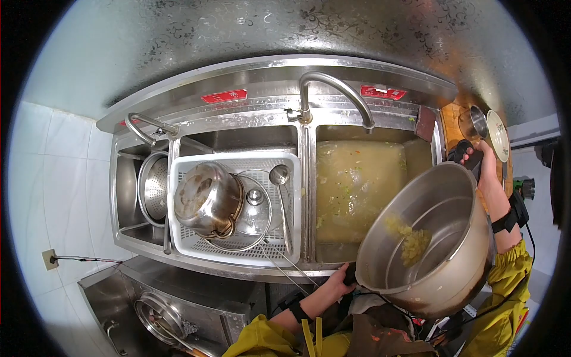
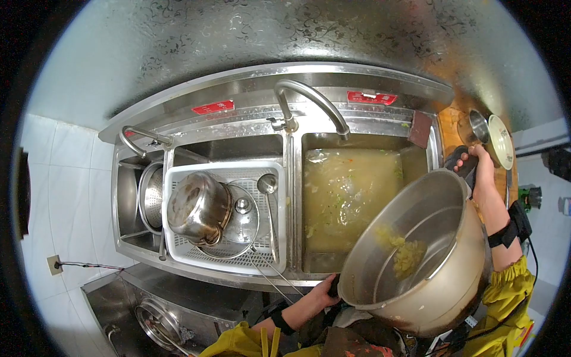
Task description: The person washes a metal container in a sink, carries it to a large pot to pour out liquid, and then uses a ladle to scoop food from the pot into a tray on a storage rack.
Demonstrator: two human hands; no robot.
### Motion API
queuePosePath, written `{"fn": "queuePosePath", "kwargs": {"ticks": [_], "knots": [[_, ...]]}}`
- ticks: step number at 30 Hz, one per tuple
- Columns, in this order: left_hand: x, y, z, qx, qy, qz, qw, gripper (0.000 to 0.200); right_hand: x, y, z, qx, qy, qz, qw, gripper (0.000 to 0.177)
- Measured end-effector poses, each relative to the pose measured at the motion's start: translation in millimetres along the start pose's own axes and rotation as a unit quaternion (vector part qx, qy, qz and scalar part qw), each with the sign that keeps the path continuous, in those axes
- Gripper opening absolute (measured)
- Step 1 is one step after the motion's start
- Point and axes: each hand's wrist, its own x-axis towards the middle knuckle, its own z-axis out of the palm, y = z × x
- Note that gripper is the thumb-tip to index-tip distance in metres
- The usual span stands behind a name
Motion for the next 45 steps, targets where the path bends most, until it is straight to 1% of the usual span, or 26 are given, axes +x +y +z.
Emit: {"fn": "queuePosePath", "kwargs": {"ticks": [5,8,16,20,23,32,38,41,45], "knots": [[-12,-1,7,0.015,0.02,0.007,1.0,0.029,1,0,5,-0.017,0.005,0.007,1.0,0.011],[-25,-2,16,0.028,0.061,0.015,0.998,0.03,4,0,6,-0.03,0.008,0.005,1.0,0.012],[3,2,-2,0.022,0.037,-0.002,0.999,0.03,8,2,11,-0.045,0.007,0.01,0.999,0.018],[-1,1,1,0.009,0.017,0.001,1.0,0.03,8,3,13,-0.05,0.016,0.006,0.999,0.019],[-12,2,10,0.027,0.06,0.004,0.998,0.03,11,3,13,-0.05,0.02,0.015,0.998,0.019],[-18,0,14,-0.003,0.059,0.007,0.998,0.031,15,5,12,-0.058,0.014,0.009,0.998,0.018],[-10,1,7,0.019,0.063,-0.006,0.998,0.03,15,6,16,-0.052,0.01,-0.007,0.999,0.015],[-7,1,3,0.03,0.037,0.001,0.999,0.03,14,6,18,-0.046,0.011,-0.005,0.999,0.014],[-16,1,11,0.014,0.064,0.0,0.998,0.03,13,7,22,-0.053,0.019,0.0,0.998,0.013]]}}
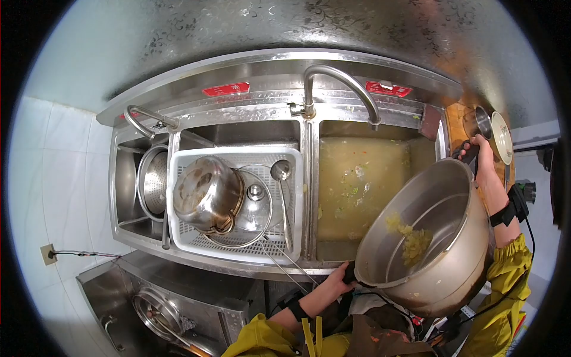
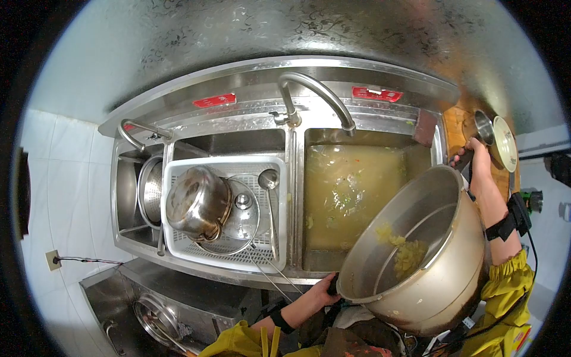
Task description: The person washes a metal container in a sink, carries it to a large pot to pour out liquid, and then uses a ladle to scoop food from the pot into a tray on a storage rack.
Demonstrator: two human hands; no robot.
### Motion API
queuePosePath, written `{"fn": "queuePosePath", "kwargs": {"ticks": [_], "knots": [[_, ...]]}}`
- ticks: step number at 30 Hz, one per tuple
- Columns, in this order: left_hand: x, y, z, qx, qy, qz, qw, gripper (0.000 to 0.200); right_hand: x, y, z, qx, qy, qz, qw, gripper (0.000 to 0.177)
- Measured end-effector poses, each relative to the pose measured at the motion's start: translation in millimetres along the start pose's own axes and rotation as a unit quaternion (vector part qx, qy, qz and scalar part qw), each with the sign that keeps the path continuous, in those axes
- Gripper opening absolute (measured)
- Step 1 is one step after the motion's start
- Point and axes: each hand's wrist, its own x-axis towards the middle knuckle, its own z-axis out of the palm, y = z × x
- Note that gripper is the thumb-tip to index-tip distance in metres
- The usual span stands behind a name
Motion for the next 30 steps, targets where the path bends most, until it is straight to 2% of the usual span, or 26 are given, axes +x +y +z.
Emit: {"fn": "queuePosePath", "kwargs": {"ticks": [8,16,23,30], "knots": [[-6,-2,1,-0.034,-0.025,0.001,0.999,0.027,7,2,-2,0.0,-0.003,-0.001,1.0,0.013],[-10,-2,2,0.008,-0.003,0.01,1.0,0.026,11,4,-2,-0.006,-0.003,-0.002,1.0,0.013],[16,-1,-12,-0.019,-0.037,-0.004,0.999,0.028,11,4,0,-0.004,0.0,0.004,1.0,0.013],[1,-1,-5,-0.018,-0.005,-0.007,1.0,0.029,15,6,-2,-0.005,0.007,-0.001,1.0,0.014]]}}
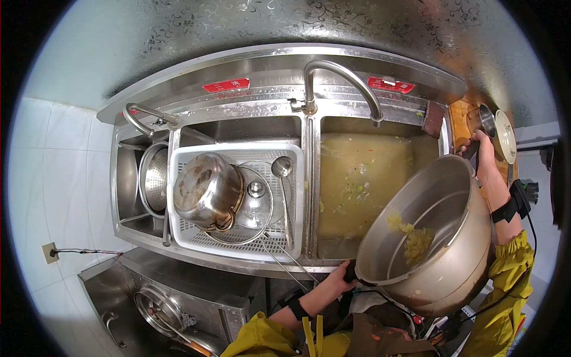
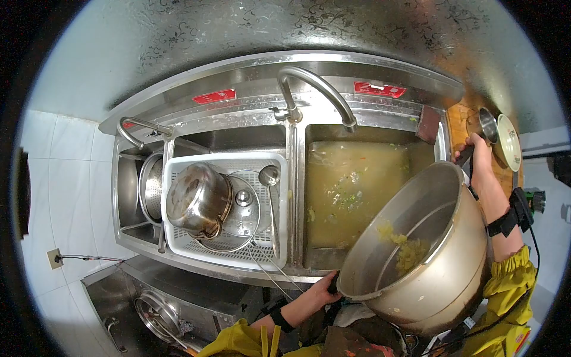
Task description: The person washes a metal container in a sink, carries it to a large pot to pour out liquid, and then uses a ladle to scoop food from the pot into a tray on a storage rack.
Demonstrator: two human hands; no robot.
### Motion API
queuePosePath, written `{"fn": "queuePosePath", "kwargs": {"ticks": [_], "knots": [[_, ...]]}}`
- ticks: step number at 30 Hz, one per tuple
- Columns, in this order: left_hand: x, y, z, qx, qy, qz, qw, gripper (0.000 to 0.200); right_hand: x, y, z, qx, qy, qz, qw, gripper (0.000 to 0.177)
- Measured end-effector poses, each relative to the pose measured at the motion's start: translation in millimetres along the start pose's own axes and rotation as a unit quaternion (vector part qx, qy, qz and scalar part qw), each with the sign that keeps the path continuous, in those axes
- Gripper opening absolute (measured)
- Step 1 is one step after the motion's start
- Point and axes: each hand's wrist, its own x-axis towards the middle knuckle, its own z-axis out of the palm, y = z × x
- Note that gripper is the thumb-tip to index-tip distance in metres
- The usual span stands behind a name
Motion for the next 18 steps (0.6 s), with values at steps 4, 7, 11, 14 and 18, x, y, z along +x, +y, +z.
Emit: {"fn": "queuePosePath", "kwargs": {"ticks": [4,7,11,14,18], "knots": [[-1,-1,0,-0.001,-0.005,0.001,1.0,0.029,3,1,-1,-0.001,0.001,-0.001,1.0,0.014],[5,0,-4,0.001,-0.014,-0.005,1.0,0.03,1,0,0,0.003,0.002,0.001,1.0,0.013],[20,2,-12,-0.005,-0.038,-0.016,0.999,0.029,-2,-1,3,0.009,0.0,0.008,1.0,0.013],[20,1,-11,-0.012,-0.035,-0.018,0.999,0.029,-2,-1,2,0.005,-0.003,0.006,1.0,0.013],[25,-1,-15,0.007,-0.051,0.004,0.999,0.028,-1,0,3,-0.003,0.014,0.003,1.0,0.013]]}}
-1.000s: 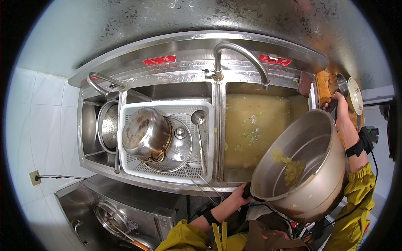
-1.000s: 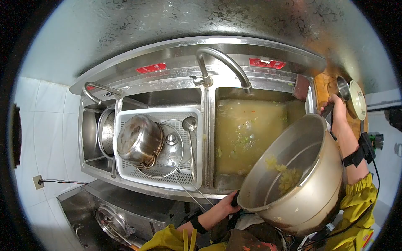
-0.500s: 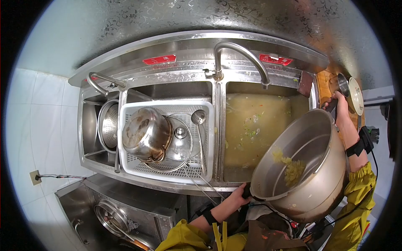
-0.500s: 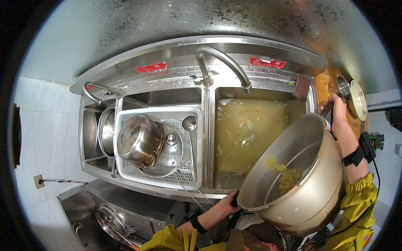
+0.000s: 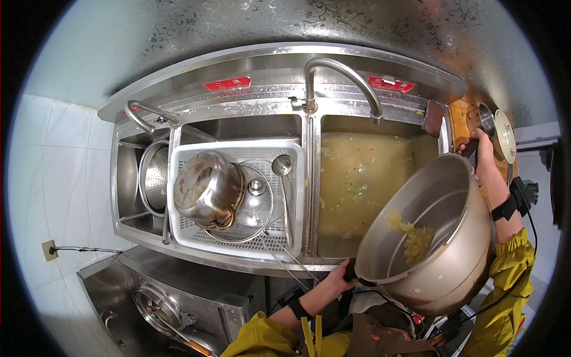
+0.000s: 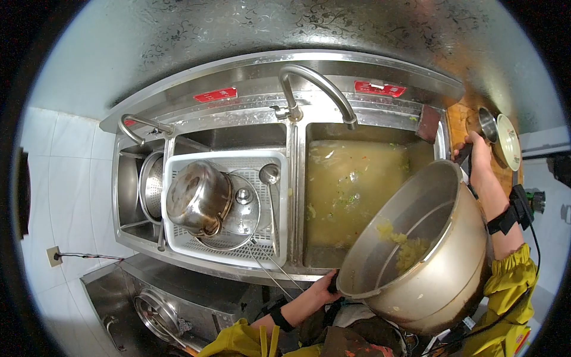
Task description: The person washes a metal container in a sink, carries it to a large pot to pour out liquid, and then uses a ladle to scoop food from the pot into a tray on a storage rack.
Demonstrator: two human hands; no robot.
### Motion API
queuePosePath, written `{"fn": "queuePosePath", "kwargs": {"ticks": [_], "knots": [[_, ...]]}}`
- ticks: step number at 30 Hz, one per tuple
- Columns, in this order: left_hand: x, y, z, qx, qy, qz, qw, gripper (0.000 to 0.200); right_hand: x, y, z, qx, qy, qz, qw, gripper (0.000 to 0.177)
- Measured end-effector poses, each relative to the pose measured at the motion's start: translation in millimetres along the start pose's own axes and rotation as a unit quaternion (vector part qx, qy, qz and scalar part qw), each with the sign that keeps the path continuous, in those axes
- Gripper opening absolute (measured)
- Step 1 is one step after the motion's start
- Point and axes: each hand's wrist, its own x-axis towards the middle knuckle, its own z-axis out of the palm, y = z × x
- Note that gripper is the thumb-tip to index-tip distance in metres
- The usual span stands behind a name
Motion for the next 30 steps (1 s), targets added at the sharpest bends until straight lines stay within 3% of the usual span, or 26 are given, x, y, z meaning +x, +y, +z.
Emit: {"fn": "queuePosePath", "kwargs": {"ticks": [5,8,9,10,13,15,16,17,19,21,27,30], "knots": [[4,0,-1,-0.003,0.017,0.001,1.0,0.027,-9,-2,-2,0.006,-0.028,-0.001,1.0,0.014],[-10,-10,1,0.083,0.023,0.034,0.996,0.03,-24,-12,-22,0.052,-0.079,0.011,0.995,0.014],[0,-16,-17,0.248,-0.027,0.173,0.953,0.033,-33,-15,-33,0.072,-0.099,0.016,0.992,0.014],[19,-23,-46,0.402,-0.074,0.303,0.861,0.036,-46,-21,-43,0.085,-0.087,-0.001,0.993,0.012],[-83,-43,16,0.214,-0.035,0.22,0.951,0.044,-75,-33,-87,0.141,-0.1,-0.047,0.984,0.012],[-111,-51,33,0.136,0.02,0.199,0.97,0.042,-79,-31,-131,0.193,-0.162,-0.073,0.965,0.011],[-97,-49,17,0.306,0.025,0.344,0.887,0.039,-81,-28,-149,0.225,-0.181,-0.079,0.954,0.011],[-70,-40,-13,0.459,0.032,0.47,0.754,0.036,-83,-25,-166,0.257,-0.2,-0.085,0.942,0.011],[-88,-51,-8,0.454,0.038,0.535,0.712,0.031,-86,-15,-193,0.309,-0.237,-0.117,0.913,0.011],[-181,-106,55,0.146,0.018,0.413,0.899,0.031,-86,-3,-219,0.353,-0.288,-0.145,0.878,0.012],[-199,-148,45,0.237,0.013,0.607,0.759,0.021,-71,39,-260,0.487,-0.335,-0.149,0.793,0.013],[-204,-157,40,0.311,0.037,0.704,0.637,0.021,-58,61,-258,0.559,-0.341,-0.108,0.748,0.014]]}}
